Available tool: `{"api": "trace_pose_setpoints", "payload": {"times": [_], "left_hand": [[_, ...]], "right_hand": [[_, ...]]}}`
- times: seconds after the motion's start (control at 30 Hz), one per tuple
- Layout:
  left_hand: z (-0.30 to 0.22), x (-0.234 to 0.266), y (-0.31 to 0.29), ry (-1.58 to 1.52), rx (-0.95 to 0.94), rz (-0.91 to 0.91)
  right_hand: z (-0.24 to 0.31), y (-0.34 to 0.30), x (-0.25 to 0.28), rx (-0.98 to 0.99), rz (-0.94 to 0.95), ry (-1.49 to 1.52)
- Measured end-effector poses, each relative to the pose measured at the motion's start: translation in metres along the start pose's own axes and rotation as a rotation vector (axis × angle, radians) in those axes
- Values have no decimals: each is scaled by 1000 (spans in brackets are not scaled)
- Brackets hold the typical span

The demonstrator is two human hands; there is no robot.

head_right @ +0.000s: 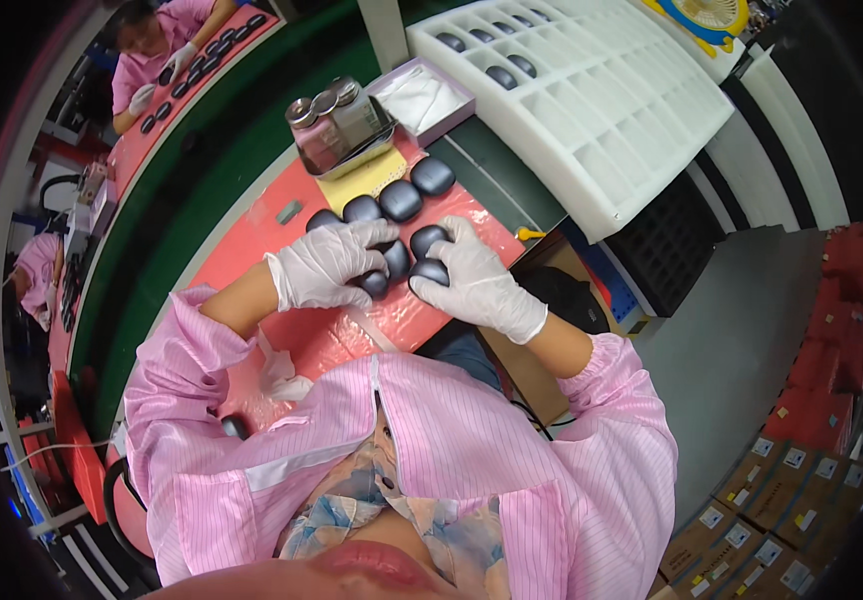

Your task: Cleaning and inspecting earbud cases at an electronics assembly line.

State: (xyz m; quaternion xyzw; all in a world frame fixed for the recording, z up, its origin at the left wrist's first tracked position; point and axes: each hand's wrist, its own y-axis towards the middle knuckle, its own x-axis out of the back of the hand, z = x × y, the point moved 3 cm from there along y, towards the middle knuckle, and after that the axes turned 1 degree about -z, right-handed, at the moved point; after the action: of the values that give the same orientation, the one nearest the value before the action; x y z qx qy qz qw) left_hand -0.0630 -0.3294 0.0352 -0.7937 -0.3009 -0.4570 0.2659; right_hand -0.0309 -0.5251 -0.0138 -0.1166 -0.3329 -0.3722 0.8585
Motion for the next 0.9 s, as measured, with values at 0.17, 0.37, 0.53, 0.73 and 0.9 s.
{"api": "trace_pose_setpoints", "payload": {"times": [0.17,0.37,0.53,0.73,0.9], "left_hand": [[-2,5,14,-83,87,242],[1,9,9,66,106,293],[1,40,6,-78,15,99],[7,109,33,-164,7,-78],[6,127,14,-100,162,-262]], "right_hand": [[1,8,94,121,-215,-111],[-116,142,254,-11,-640,-688],[-222,264,339,-22,-826,-967],[-316,323,354,-205,-712,-933],[-280,314,340,45,-826,-850]]}}
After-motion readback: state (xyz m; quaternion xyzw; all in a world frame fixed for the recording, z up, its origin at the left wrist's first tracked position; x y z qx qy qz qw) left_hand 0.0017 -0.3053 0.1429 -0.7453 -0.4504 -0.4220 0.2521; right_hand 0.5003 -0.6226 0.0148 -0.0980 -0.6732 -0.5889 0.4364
